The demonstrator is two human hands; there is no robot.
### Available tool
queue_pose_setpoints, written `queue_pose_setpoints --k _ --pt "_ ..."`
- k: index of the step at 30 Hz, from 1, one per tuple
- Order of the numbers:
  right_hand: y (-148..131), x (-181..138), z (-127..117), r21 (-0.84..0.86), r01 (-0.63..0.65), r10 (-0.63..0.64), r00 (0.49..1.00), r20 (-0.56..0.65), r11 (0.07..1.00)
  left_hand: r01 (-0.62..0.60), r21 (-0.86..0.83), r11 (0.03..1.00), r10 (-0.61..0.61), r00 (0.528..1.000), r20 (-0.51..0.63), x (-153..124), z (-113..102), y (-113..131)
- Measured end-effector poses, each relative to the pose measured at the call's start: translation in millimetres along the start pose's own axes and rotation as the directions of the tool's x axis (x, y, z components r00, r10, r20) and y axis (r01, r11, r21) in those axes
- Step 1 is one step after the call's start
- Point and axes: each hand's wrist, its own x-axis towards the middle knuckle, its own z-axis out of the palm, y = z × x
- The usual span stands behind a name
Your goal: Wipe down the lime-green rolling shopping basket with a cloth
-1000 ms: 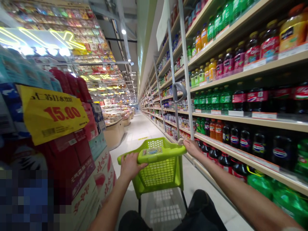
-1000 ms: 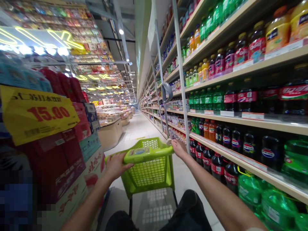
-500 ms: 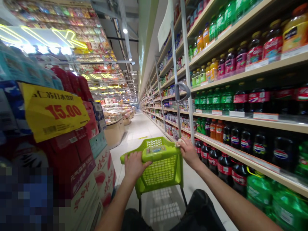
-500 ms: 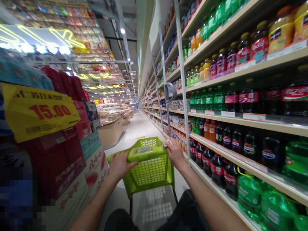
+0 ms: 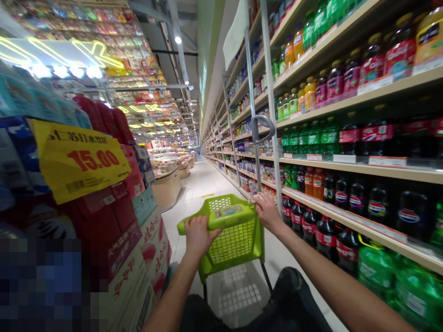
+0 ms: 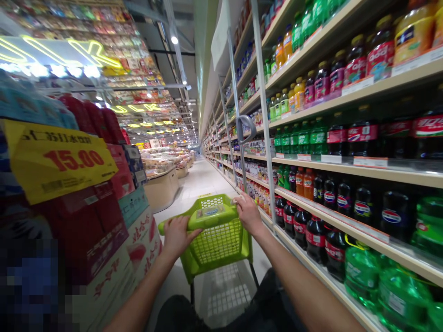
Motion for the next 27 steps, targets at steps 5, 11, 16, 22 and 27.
queue_pose_setpoints --k 5,11,16,22,27 --pt "-63.3 -3.2 25.5 0.095 0.275 -0.286 0.949 0.134 0.957 0.0 -0.013 1.0 0.0 1.0 -0.008 0.0 0.7 7.1" --pt "-44.9 0.5 17.0 0.027 0.244 -0.245 0.961 0.128 0.969 -0.069 -0.016 0.997 0.07 0.998 0.009 -1.4 -1.5 -6.7" --pt "-16.0 -0.3 1.0 -0.091 0.027 -0.023 0.999 0.045 0.995 -0.05 -0.043 0.998 0.05 0.999 0.004 -1.1 1.3 -11.5" --pt "-67.2 -11.7 29.5 0.031 0.365 -0.366 0.928 0.072 0.93 -0.027 -0.03 0.999 0.028 0.999 0.034 3.4 1.1 0.0" --pt "-6.6 -5.3 6.6 -0.061 0.151 -0.151 0.989 0.002 0.987 0.101 -0.061 0.993 -0.092 0.987 0.133 9.1 -5.7 -17.5"
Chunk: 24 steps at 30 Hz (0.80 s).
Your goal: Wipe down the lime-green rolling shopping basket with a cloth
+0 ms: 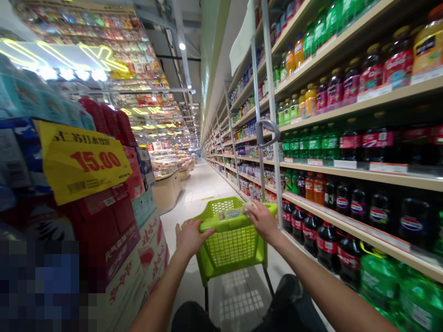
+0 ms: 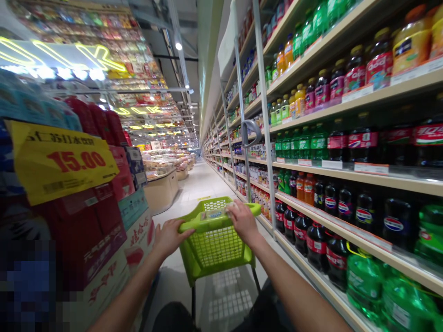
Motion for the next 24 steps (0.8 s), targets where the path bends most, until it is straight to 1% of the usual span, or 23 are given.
queue_pose_setpoints --k 1,2,3,4,6,8,9,10,11,12,13,15,16,17,18,19,20,23,24 --pt "9.1 0.9 -3.6 -0.023 -0.065 0.065 0.998 -0.017 0.998 0.002 -0.005 1.0 -0.002 1.0 0.007 0.4 -0.5 -2.4" --pt "12.1 2.2 -5.1 -0.037 -0.105 0.104 0.994 -0.028 0.994 -0.007 -0.006 1.0 0.007 1.0 0.007 0.4 -0.4 -3.3" --pt "8.5 3.8 -4.3 -0.04 -0.119 0.118 0.993 -0.029 0.992 -0.015 -0.003 1.0 0.015 1.0 -0.003 0.1 0.2 -2.6" --pt "-1.1 5.3 -1.1 -0.032 -0.11 0.109 0.994 -0.021 0.993 -0.017 0.003 1.0 0.017 1.0 -0.018 -0.4 1.2 -0.6" --pt "-31.8 8.0 9.6 0.006 -0.033 0.033 0.999 0.012 0.999 -0.017 0.02 1.0 0.018 0.999 -0.047 -1.9 3.3 5.7" --pt "-61.0 9.8 20.3 0.061 0.102 -0.105 0.993 0.05 0.993 -0.013 0.037 0.999 0.015 0.998 -0.062 -3.3 4.7 11.9" --pt "-69.1 10.0 23.5 0.085 0.168 -0.174 0.983 0.061 0.982 -0.009 0.044 0.999 0.012 0.998 -0.063 -4.0 4.8 14.0" --pt "-70.9 9.5 24.4 0.102 0.216 -0.223 0.973 0.063 0.971 -0.006 0.051 0.999 0.009 0.998 -0.059 -4.5 4.6 15.3" --pt "-66.0 8.3 23.0 0.106 0.236 -0.243 0.968 0.059 0.966 -0.005 0.054 0.999 0.008 0.998 -0.055 -5.0 4.2 15.8" --pt "-55.2 6.6 19.4 0.097 0.223 -0.229 0.972 0.049 0.97 -0.006 0.055 0.998 0.009 0.999 -0.049 -5.5 3.6 15.7" --pt "-40.0 4.6 14.2 0.073 0.177 -0.18 0.983 0.034 0.982 -0.008 0.053 0.999 0.01 0.999 -0.041 -5.8 3.1 15.2" --pt "-6.4 1.2 2.6 0.001 0.02 -0.02 1.0 -0.009 1.0 -0.013 0.038 0.999 0.014 0.999 -0.035 -6.4 2.3 14.0" --pt "6.7 0.4 -2.2 -0.031 -0.059 0.058 0.998 -0.034 0.998 -0.014 0.029 0.999 0.015 0.999 -0.036 -6.6 2.3 13.7" --pt "14.3 0.2 -5.1 -0.051 -0.12 0.117 0.992 -0.056 0.992 -0.014 0.021 1.0 0.015 0.999 -0.041 -6.6 2.4 13.7" --pt "15.3 0.7 -6.0 -0.053 -0.151 0.147 0.987 -0.071 0.987 -0.013 0.016 1.0 0.014 0.999 -0.046 -6.5 2.8 14.0" --pt "9.4 1.7 -4.6 -0.039 -0.149 0.146 0.987 -0.071 0.988 -0.011 0.013 1.0 0.012 0.999 -0.05 -6.4 3.2 14.6" --pt "-2.2 3.3 -1.3 -0.01 -0.119 0.118 0.991 -0.059 0.993 -0.01 0.014 1.0 0.011 0.999 -0.051 -6.2 3.5 15.2" --pt "-49.5 11.3 13.2 0.095 0.017 -0.018 1.0 0.005 0.995 -0.007 0.033 0.999 0.009 0.999 -0.04 -5.6 3.6 15.9" --pt "-60.7 14.3 17.2 0.115 0.046 -0.049 0.999 0.024 0.992 -0.01 0.038 0.999 0.011 0.999 -0.035 -5.5 3.2 15.4"
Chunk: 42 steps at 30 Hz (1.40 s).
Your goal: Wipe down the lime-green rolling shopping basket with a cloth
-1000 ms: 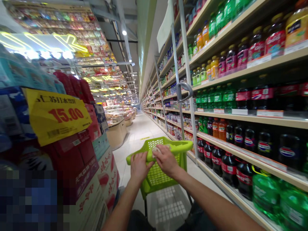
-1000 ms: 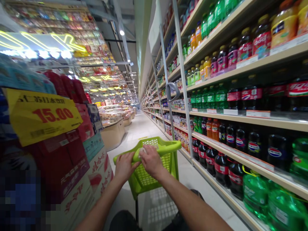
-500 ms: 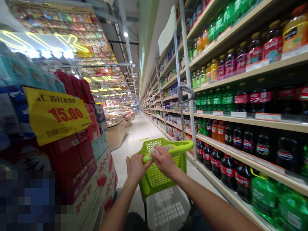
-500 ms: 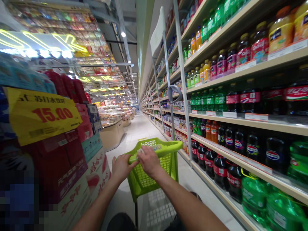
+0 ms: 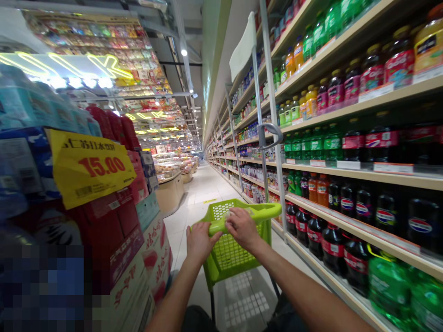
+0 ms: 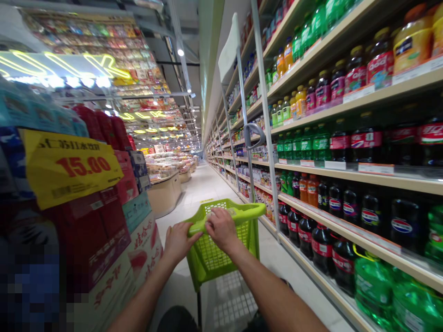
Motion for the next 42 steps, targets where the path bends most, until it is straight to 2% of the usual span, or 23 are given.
queue_pose_setpoints --k 2,4,8,10,12,15,17,20,23,25,30,32,34,36,38,40,42 --pt "-3.8 4.0 3.4 0.007 0.022 -0.023 0.999 0.031 1.0 -0.007 -0.002 1.0 0.007 1.0 0.005 -0.1 -1.2 -1.9" --pt "15.9 2.2 -2.7 -0.024 -0.005 0.005 1.0 0.024 1.0 -0.011 -0.016 1.0 0.011 1.0 0.0 -0.5 -2.3 -4.1" --pt "72.8 -8.8 -23.0 -0.122 -0.204 0.19 0.975 -0.12 0.971 -0.01 -0.03 0.999 0.01 1.0 -0.016 -1.3 -1.2 -4.6" --pt "77.0 -12.4 -23.5 -0.11 -0.238 0.22 0.963 -0.157 0.965 -0.008 -0.03 1.0 0.007 1.0 -0.023 -1.0 0.3 -2.6" --pt "59.9 -13.7 -15.1 -0.048 -0.14 0.133 0.983 -0.128 0.989 -0.006 -0.024 1.0 0.006 1.0 -0.023 -0.2 1.5 -0.6" --pt "28.9 -12.4 -0.6 0.043 0.094 -0.092 0.994 -0.054 0.995 -0.008 -0.017 1.0 0.008 1.0 -0.017 0.7 1.7 -0.5" --pt "30.9 -12.2 -1.0 0.042 0.131 -0.129 0.991 -0.041 0.99 -0.015 -0.021 1.0 0.015 1.0 -0.02 0.7 1.0 -2.7" --pt "72.8 -17.1 -18.2 -0.039 -0.03 0.026 0.994 -0.102 0.999 -0.028 -0.031 0.999 0.027 0.999 -0.019 -0.1 -0.1 -6.3" --pt "109.7 -23.6 -33.8 -0.096 -0.206 0.184 0.962 -0.2 0.974 -0.023 -0.04 0.999 0.022 0.999 -0.024 -1.0 -0.1 -7.4" --pt "104.7 -26.1 -31.3 -0.084 -0.211 0.188 0.958 -0.217 0.974 -0.016 -0.042 0.999 0.015 0.999 -0.029 -1.1 0.3 -7.1" --pt "35.8 -22.8 0.0 0.039 0.043 -0.039 0.994 -0.105 0.998 -0.023 -0.032 0.999 0.022 0.999 -0.024 -0.7 -0.3 -8.3" --pt "30.4 -19.7 2.5 0.06 0.089 -0.085 0.993 -0.078 0.994 -0.025 -0.029 0.999 0.024 1.0 -0.018 -1.0 -1.4 -9.5" --pt "45.5 -18.3 -3.3 0.036 0.03 -0.026 0.995 -0.099 0.999 -0.026 -0.029 0.999 0.025 1.0 -0.012 -1.6 -2.2 -10.0" --pt "66.9 -18.4 -12.0 0.001 -0.096 0.095 0.984 -0.151 0.995 -0.025 -0.029 0.999 0.024 1.0 -0.011 -2.2 -2.0 -9.0" --pt "76.9 -18.4 -16.7 -0.011 -0.185 0.18 0.966 -0.186 0.983 -0.018 -0.029 0.999 0.017 1.0 -0.017 -2.4 -0.8 -6.7" --pt "65.9 -17.7 -13.1 0.004 -0.177 0.175 0.969 -0.175 0.984 -0.012 -0.03 0.999 0.011 1.0 -0.025 -2.1 1.0 -3.9" --pt "39.1 -15.8 -2.7 0.036 -0.066 0.07 0.991 -0.113 0.997 -0.007 -0.024 1.0 0.006 0.999 -0.032 -1.7 2.5 -2.0"
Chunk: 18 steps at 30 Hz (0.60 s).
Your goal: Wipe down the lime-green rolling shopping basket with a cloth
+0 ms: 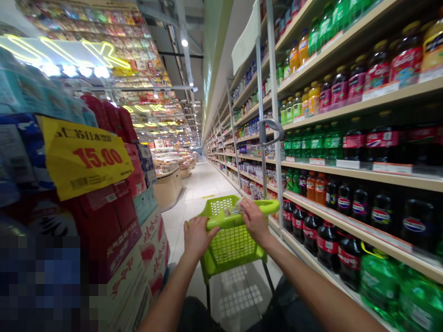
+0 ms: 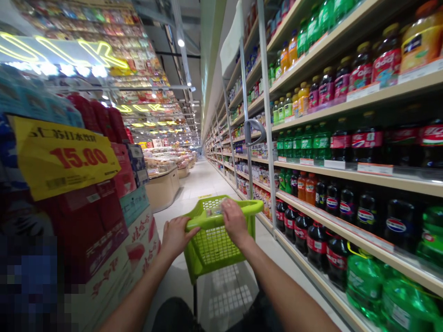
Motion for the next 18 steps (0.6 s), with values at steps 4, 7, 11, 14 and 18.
queue_pose_setpoints --k 4,7,11,14,18 --pt "-34.6 1.6 15.9 0.068 0.196 -0.202 0.973 0.112 0.978 -0.007 0.015 1.0 0.007 1.0 0.016 0.0 0.2 -1.6" --pt "-7.4 4.9 4.5 0.008 0.089 -0.09 0.994 0.066 0.996 -0.033 0.008 0.999 0.033 0.999 0.033 -1.2 -1.1 -4.4" --pt "34.1 7.9 -15.5 -0.071 -0.127 0.123 0.991 -0.053 0.989 -0.029 0.004 1.0 0.028 0.999 0.027 -2.2 -0.8 -3.8" --pt "13.1 5.0 -7.5 -0.045 -0.076 0.075 0.997 -0.022 0.996 -0.021 0.006 1.0 0.021 0.999 0.026 -1.7 0.3 -2.0" --pt "-38.5 2.4 15.9 0.053 0.149 -0.154 0.982 0.107 0.987 -0.034 0.018 0.999 0.033 0.999 0.032 -1.0 0.1 -4.8"
